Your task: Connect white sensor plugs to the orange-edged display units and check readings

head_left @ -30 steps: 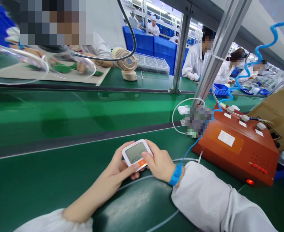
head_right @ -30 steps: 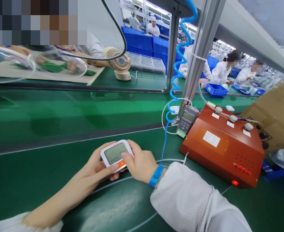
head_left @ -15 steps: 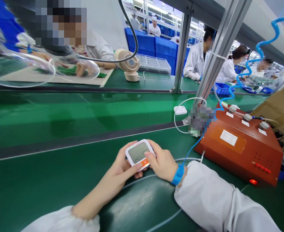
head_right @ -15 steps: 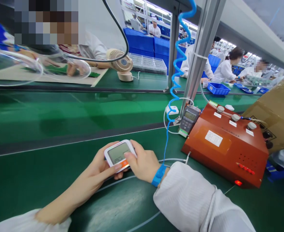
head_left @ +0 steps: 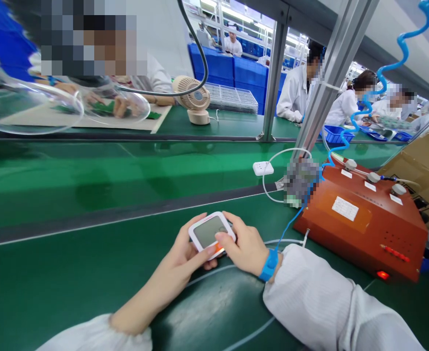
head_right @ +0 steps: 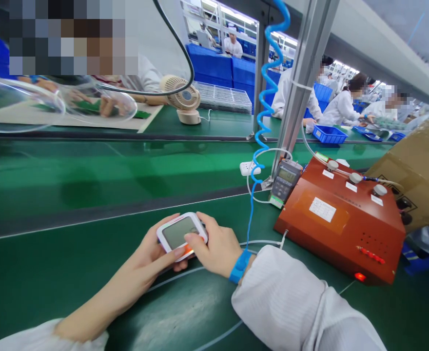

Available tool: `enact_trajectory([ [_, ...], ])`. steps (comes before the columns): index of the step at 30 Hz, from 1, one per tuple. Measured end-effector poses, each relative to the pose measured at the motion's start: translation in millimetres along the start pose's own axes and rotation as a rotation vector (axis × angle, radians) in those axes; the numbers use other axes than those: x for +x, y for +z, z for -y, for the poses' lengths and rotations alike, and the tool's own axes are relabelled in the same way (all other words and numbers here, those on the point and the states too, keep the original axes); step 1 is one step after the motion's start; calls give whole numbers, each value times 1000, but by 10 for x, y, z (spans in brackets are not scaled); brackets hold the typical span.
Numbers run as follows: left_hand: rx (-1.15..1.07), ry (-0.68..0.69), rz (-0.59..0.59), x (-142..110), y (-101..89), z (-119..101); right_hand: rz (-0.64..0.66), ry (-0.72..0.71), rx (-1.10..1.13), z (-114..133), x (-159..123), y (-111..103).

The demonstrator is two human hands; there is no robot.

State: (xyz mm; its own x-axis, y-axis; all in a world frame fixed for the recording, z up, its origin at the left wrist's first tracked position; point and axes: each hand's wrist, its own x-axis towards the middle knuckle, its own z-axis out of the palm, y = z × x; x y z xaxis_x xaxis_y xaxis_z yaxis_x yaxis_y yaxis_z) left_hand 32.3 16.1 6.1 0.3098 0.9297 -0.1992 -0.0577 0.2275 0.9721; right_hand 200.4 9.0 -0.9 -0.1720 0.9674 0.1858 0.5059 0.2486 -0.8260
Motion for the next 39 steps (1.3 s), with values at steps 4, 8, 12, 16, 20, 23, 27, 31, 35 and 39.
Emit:
enact_trajectory([
  [4,46,-1,-20,-4,-10,1,-36,-38,-26,-36,29,-2],
  [8,99,-24,-15,1,-8,-14,-107,-71,-104,-62,69,-26],
  [12,91,-49,-11,7,-1,-38,-184,19,-228,-67,101,-50],
  [16,150,-39,23,16,-19,-24,-168,88,-279,-71,113,-62],
  [20,202,-31,57,25,-33,9,-198,88,-260,-57,100,-65],
  [23,205,-24,63,23,-26,20,-273,34,-263,-26,70,-51],
  [27,206,85,-128,23,-41,0,3,-196,-370,-17,31,13],
  [31,216,178,-400,45,-81,-81,339,-415,-527,-58,23,90],
  [35,245,186,-511,65,-132,-220,386,-425,-570,-63,37,100],
  [39,450,234,-604,-8,-369,-339,411,-390,-580,-31,48,88],
])
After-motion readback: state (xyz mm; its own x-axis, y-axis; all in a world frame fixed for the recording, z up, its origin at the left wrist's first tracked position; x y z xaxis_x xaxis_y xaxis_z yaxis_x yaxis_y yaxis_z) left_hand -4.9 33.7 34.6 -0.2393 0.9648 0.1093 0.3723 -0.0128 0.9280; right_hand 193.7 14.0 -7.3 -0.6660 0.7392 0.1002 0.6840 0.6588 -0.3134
